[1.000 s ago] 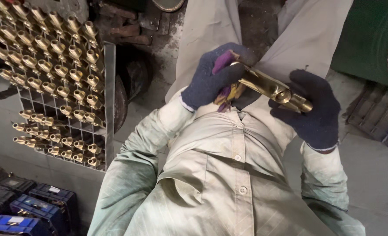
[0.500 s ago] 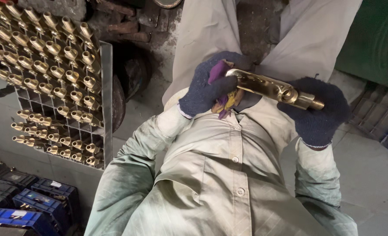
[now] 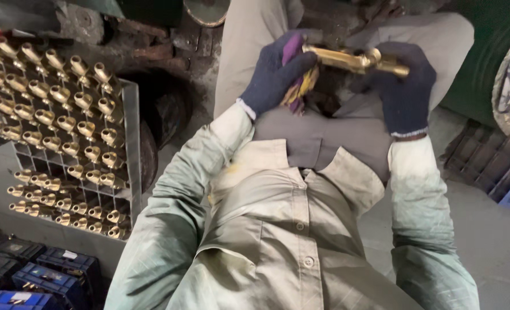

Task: The person uses a small piece of abrasive cloth or sandpaper by hand to polish and clean the outer surfaces of brass components, picking them up individually from an organized tray, rubbing their cylindrical profiles, and then placing them back down or sorting them near a workstation.

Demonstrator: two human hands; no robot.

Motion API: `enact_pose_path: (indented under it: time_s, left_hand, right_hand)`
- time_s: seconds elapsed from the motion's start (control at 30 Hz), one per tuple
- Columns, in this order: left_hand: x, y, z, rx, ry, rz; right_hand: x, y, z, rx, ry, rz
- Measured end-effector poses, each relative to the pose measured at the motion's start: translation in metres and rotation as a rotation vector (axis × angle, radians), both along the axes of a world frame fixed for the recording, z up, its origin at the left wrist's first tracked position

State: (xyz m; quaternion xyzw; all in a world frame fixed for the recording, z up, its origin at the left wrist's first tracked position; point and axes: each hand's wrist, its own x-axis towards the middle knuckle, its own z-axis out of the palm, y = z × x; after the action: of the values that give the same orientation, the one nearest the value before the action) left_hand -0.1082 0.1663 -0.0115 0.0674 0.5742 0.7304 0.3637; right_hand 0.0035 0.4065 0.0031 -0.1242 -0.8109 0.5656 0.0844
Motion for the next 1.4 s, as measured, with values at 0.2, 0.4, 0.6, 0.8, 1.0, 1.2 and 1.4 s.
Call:
enact_pose_path:
  time_s: [0.2, 0.4, 0.6, 0.8, 1.0, 1.2, 1.4]
  left_hand:
    - [-0.045, 0.041, -0.045, 0.013, 0.042, 0.083]
    - [-0.062, 0.057, -0.072, -0.103, 0.203, 0.088]
    - [-0.065, 0.057, -0.069, -0.121, 0.098, 0.110]
    - [-0.067, 0.060, -0.063, -0.094, 0.129, 0.117]
    - [-0.067, 0.061, -0.072, -0.134, 0.073, 0.141]
    - [-0.069, 0.064, -0.083, -0.140, 0.047, 0.134]
    - [-0.070, 0.061, -0.087, -0.144, 0.017, 0.145]
  right_hand:
    - [-0.052, 0.035, -0.031, -0.011, -0.024, 0.036]
    - [-0.065, 0.055, -0.052, 0.083, -0.059, 0.047]
    - [-0.071, 0.051, -0.062, -0.221, -0.179, -0.035]
    - [-0.074, 0.050, -0.059, -0.222, -0.104, -0.013]
    - [-0.077, 0.046, -0.057, -0.682, -0.226, -0.131]
    - [-0.072, 0.052, -0.069, -0.411, -0.215, -0.077]
    - [-0.069, 0.051, -0.091, -0.603, -0.252, -0.177]
